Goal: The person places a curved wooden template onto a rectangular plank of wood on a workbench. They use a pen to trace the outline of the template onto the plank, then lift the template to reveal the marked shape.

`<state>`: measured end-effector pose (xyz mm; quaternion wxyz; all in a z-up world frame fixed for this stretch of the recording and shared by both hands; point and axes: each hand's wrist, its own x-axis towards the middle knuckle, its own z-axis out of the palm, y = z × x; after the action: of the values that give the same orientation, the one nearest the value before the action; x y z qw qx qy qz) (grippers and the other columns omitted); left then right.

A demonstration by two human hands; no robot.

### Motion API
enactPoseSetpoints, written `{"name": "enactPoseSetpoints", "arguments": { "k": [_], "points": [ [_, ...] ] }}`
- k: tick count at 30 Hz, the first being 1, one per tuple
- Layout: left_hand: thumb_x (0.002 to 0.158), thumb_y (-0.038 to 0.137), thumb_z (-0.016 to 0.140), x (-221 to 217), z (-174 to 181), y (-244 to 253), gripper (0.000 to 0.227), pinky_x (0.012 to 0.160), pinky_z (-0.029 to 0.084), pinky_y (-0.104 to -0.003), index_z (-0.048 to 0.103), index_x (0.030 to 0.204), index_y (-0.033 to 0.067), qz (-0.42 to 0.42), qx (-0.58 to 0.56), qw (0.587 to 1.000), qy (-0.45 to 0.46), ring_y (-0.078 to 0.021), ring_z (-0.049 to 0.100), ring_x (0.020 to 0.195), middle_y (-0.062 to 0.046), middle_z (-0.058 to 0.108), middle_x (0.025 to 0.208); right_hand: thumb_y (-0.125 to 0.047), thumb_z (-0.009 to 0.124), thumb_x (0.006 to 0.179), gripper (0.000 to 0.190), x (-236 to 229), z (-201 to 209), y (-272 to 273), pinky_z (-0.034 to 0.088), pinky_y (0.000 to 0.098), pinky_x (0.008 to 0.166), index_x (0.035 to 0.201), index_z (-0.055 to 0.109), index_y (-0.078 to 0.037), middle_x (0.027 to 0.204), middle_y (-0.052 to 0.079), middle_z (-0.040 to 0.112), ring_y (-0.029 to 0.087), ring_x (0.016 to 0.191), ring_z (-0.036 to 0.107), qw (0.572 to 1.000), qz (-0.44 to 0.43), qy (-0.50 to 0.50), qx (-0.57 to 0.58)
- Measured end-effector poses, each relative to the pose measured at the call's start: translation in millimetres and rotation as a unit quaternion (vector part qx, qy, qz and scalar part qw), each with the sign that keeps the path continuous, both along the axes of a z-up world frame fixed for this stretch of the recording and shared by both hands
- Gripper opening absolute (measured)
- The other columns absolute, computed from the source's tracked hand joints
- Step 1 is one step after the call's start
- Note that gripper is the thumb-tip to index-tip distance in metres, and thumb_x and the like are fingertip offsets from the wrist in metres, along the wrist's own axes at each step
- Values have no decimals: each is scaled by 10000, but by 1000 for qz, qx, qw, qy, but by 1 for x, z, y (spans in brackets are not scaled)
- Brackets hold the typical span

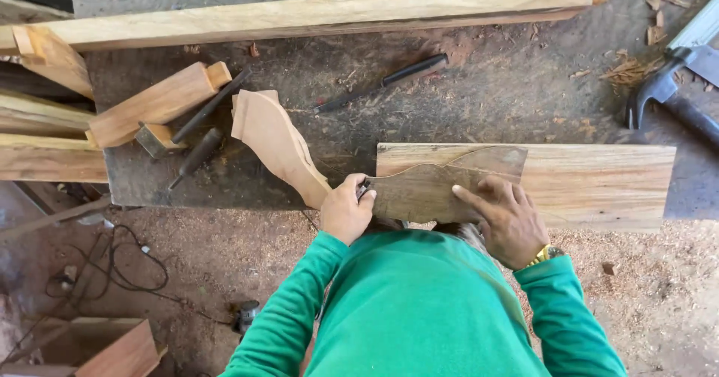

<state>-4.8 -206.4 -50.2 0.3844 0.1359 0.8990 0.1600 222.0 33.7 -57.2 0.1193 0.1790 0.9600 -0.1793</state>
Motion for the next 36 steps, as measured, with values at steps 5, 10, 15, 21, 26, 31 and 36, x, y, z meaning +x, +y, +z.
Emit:
{"name": "enactPoseSetpoints", "arguments": {
  "k": [5,10,15,21,26,31,36],
  "points": [
    [855,438,690,-4,1,3,381,948,573,-459,658,1223,347,10,-20,1000,-18,-282,716,1091,-15,773,1054,-177,800,660,910,-4,7,10,531,443,997,1473,517,-471,1318,2,465,255,1142,560,999,8,6,-42],
    [874,420,670,-8,9,8,373,979,562,-476,663,1234,325,13,-29,999,-42,-303,699,1133,-50,773,1102,-295,848,640,955,0,6,5,525,439,1005,1501,480,-480,1338,-6,445,242,1165,542,1000,11,2,-25],
    [869,432,674,-9,6,7,382,971,560,-493,671,1233,314,15,-25,999,-41,-321,701,1133,-70,774,1118,-502,782,686,865,1,13,-18,462,442,1055,1495,476,-494,1393,-5,418,280,1259,486,1000,-17,15,20],
    [866,412,676,-11,9,8,363,979,553,-487,692,1209,292,11,-27,998,-48,-329,692,1151,-86,773,1123,-563,832,578,1014,4,10,-23,440,454,1081,1515,451,-485,1423,-1,403,284,1304,463,999,-36,8,17],
    [863,397,683,-10,11,8,355,981,549,-488,693,1199,283,2,-28,999,-43,-333,685,1160,-95,768,1127,-489,878,554,1148,13,14,-14,446,496,1071,1591,425,-298,1407,71,466,329,1294,499,988,-106,65,-96],
    [818,340,729,-7,27,8,363,945,554,-479,709,1170,256,35,32,999,-21,-325,701,1118,-98,783,1053,-495,868,625,1019,21,18,-16,431,510,1077,1531,517,-187,1426,115,516,375,1249,530,962,-113,185,-165],
    [830,285,713,-3,82,15,360,891,556,-484,689,1183,218,18,109,994,-12,-340,725,1038,-136,781,966,-444,835,722,912,32,18,-4,409,532,1091,1524,521,-144,1432,157,533,406,1298,523,936,-120,225,-244]
  ]
}}
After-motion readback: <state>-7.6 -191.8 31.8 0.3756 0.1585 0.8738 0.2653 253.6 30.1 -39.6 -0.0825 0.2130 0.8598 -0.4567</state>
